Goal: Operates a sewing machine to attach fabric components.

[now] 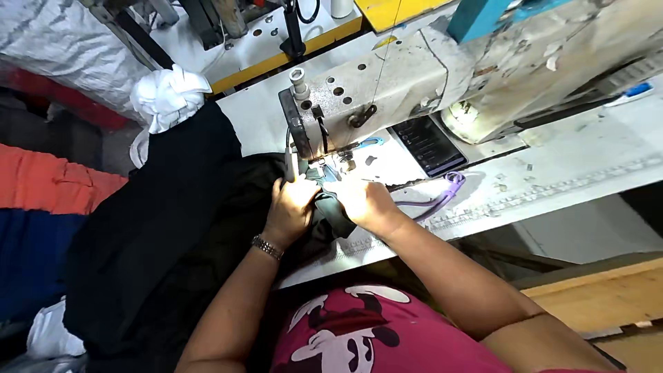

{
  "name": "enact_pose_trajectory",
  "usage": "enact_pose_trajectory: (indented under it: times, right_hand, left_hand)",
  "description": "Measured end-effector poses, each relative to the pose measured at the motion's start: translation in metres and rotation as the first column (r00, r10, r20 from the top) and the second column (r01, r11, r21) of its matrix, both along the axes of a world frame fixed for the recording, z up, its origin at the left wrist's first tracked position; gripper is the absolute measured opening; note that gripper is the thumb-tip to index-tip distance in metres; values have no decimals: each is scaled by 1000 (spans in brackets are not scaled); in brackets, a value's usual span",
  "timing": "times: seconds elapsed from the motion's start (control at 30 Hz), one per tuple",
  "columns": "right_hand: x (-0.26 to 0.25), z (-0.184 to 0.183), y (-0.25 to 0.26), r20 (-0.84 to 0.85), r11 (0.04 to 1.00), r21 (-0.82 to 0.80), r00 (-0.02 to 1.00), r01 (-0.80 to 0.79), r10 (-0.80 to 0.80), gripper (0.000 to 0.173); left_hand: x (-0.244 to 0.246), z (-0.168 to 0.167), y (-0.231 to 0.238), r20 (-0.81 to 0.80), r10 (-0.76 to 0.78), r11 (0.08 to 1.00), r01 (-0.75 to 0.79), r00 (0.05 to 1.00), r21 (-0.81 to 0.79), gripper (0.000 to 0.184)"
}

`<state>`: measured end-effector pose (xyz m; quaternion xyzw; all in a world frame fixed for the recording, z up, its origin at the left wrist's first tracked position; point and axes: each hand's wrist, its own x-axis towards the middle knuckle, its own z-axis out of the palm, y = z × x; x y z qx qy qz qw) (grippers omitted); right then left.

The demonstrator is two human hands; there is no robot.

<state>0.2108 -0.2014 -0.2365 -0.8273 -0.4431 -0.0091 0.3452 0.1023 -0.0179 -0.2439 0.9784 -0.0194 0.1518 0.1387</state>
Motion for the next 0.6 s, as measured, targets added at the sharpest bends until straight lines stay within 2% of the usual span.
enact_pose_trajectory:
  times: [0.6]
  right_hand:
    - [0, -1, 3, 1, 999, 36, 1000, 22, -22, 26]
  left_hand:
    - [11, 5, 7, 20, -19, 1000, 19, 1000, 5, 34]
